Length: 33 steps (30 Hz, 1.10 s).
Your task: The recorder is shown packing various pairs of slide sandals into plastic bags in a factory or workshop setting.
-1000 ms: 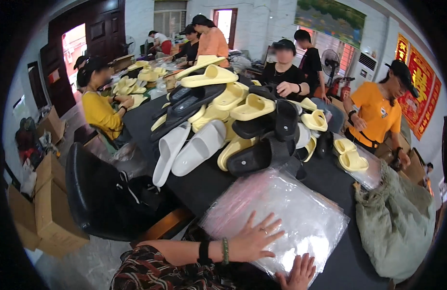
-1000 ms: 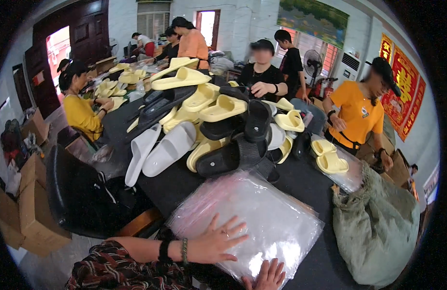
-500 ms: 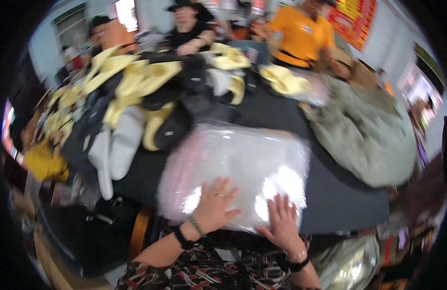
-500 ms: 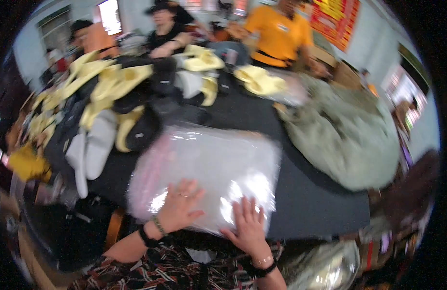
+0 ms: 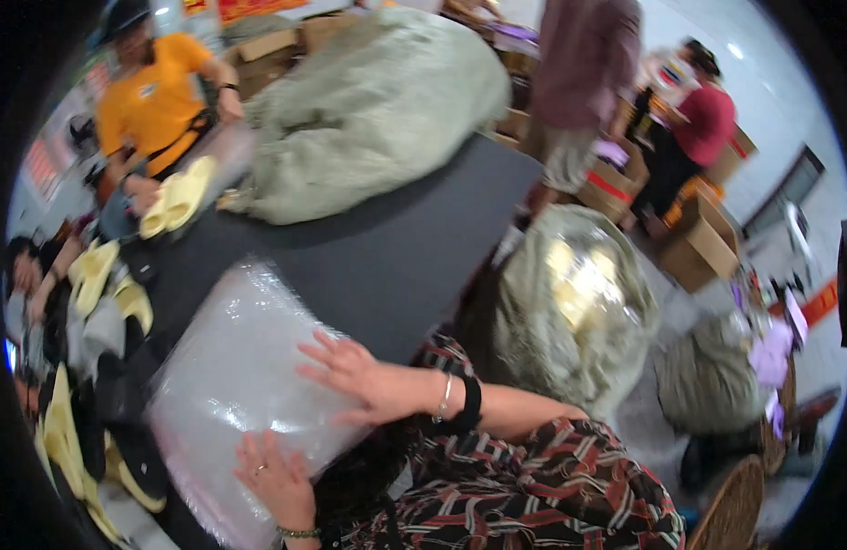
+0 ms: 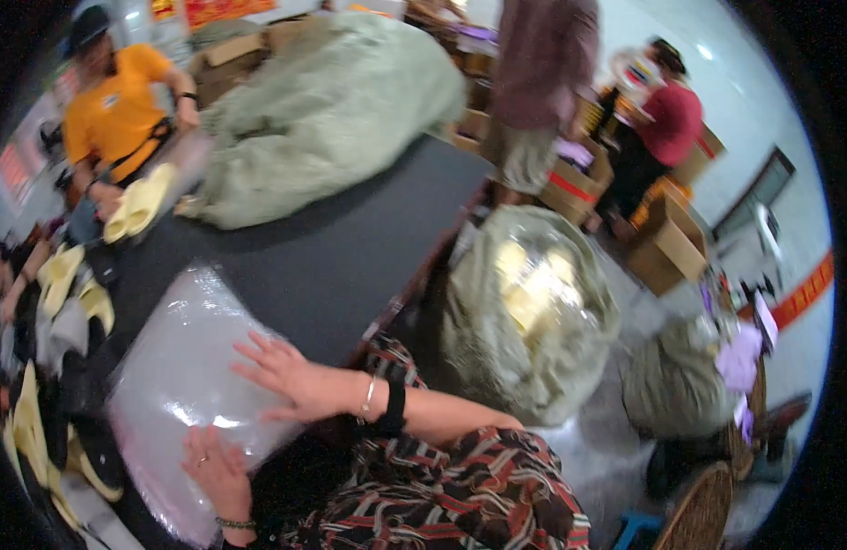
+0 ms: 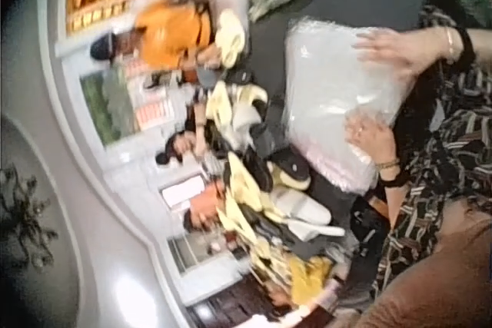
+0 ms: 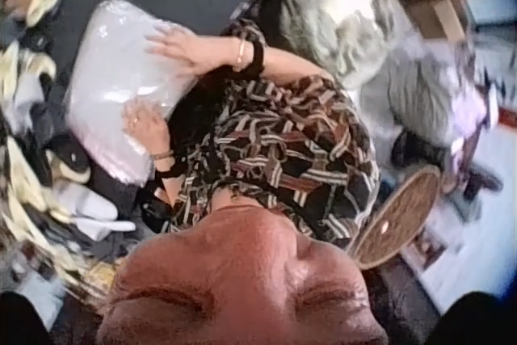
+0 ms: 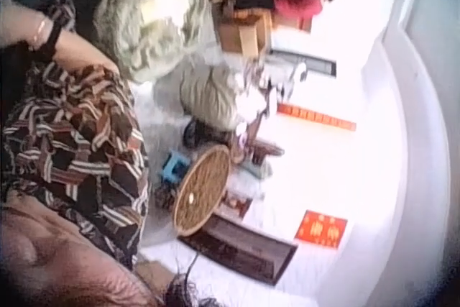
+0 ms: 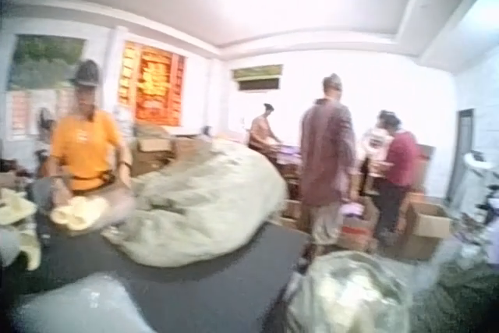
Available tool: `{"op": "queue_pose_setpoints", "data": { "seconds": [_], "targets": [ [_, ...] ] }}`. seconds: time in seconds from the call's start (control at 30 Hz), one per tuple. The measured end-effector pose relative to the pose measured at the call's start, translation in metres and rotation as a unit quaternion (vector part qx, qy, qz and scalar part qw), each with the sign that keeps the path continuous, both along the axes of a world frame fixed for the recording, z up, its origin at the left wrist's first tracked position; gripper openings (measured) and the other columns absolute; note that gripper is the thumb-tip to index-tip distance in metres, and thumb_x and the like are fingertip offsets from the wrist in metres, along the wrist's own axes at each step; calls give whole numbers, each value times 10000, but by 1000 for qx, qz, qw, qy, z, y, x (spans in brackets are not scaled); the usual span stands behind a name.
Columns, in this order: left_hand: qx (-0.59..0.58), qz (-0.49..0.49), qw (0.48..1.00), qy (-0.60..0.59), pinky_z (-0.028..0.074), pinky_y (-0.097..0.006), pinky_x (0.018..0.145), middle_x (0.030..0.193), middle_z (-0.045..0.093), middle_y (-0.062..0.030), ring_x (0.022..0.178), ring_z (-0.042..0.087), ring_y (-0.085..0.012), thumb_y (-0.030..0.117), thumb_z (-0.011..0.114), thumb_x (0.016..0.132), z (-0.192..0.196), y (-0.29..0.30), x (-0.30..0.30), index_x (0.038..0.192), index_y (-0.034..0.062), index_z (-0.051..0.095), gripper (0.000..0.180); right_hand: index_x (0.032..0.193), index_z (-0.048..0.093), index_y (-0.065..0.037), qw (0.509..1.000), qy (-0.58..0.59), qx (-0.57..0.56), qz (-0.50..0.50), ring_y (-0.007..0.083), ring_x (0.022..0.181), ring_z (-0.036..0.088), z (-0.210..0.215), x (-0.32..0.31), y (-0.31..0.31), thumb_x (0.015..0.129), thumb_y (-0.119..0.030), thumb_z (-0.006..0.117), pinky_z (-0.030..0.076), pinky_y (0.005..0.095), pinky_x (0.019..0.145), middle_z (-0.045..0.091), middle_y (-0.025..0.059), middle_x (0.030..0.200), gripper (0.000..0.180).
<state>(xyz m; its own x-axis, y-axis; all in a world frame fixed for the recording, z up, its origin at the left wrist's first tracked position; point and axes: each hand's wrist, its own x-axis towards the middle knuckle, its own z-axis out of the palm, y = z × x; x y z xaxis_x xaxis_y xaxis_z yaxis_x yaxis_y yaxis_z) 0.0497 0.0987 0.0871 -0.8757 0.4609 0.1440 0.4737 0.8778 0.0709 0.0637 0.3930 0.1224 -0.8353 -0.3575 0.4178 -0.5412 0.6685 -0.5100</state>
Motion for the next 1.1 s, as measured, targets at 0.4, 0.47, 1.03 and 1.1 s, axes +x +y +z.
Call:
{"op": "queue_pose_setpoints", "data": {
  "seconds": [0.4, 0.47, 1.03, 1.1],
  "targets": [
    [9, 18, 1000, 14, 128, -640, 1135, 1541, 343, -189, 1438, 283, -388, 341, 495, 993, -2, 12, -4, 1475, 117, 418, 537, 1337, 486, 15, 630, -4, -109, -769, 454, 1360, 374, -128, 211, 372, 808, -336, 736, 316, 466, 1137, 388, 330, 1444, 682],
    [-19, -32, 995, 87, 265, -564, 1077, 1476, 418, -204, 1334, 397, -389, 321, 489, 994, 14, 16, -4, 1460, 107, 446, 515, 1449, 357, 3, 533, -101, -81, -836, 500, 1354, 361, -156, 237, 386, 760, -499, 762, 334, 481, 1127, 352, 359, 1454, 944],
    [18, -15, 998, 60, 218, -658, 1090, 1511, 395, -180, 1401, 319, -432, 392, 414, 996, 16, 10, 2, 1496, 172, 405, 547, 1417, 180, 134, 466, -125, -375, -791, 340, 1157, 578, -174, 276, 367, 591, -366, 938, 500, 388, 961, 511, 288, 1308, 1228],
    [40, -28, 998, 48, 211, -670, 1088, 1514, 391, -179, 1404, 315, -435, 392, 415, 994, 8, 15, -3, 1495, 174, 406, 547, 1388, 239, 136, 467, -83, -362, -803, 334, 1127, 594, -187, 318, 385, 593, -372, 932, 505, 379, 939, 549, 274, 1262, 1170]
  ]
}}
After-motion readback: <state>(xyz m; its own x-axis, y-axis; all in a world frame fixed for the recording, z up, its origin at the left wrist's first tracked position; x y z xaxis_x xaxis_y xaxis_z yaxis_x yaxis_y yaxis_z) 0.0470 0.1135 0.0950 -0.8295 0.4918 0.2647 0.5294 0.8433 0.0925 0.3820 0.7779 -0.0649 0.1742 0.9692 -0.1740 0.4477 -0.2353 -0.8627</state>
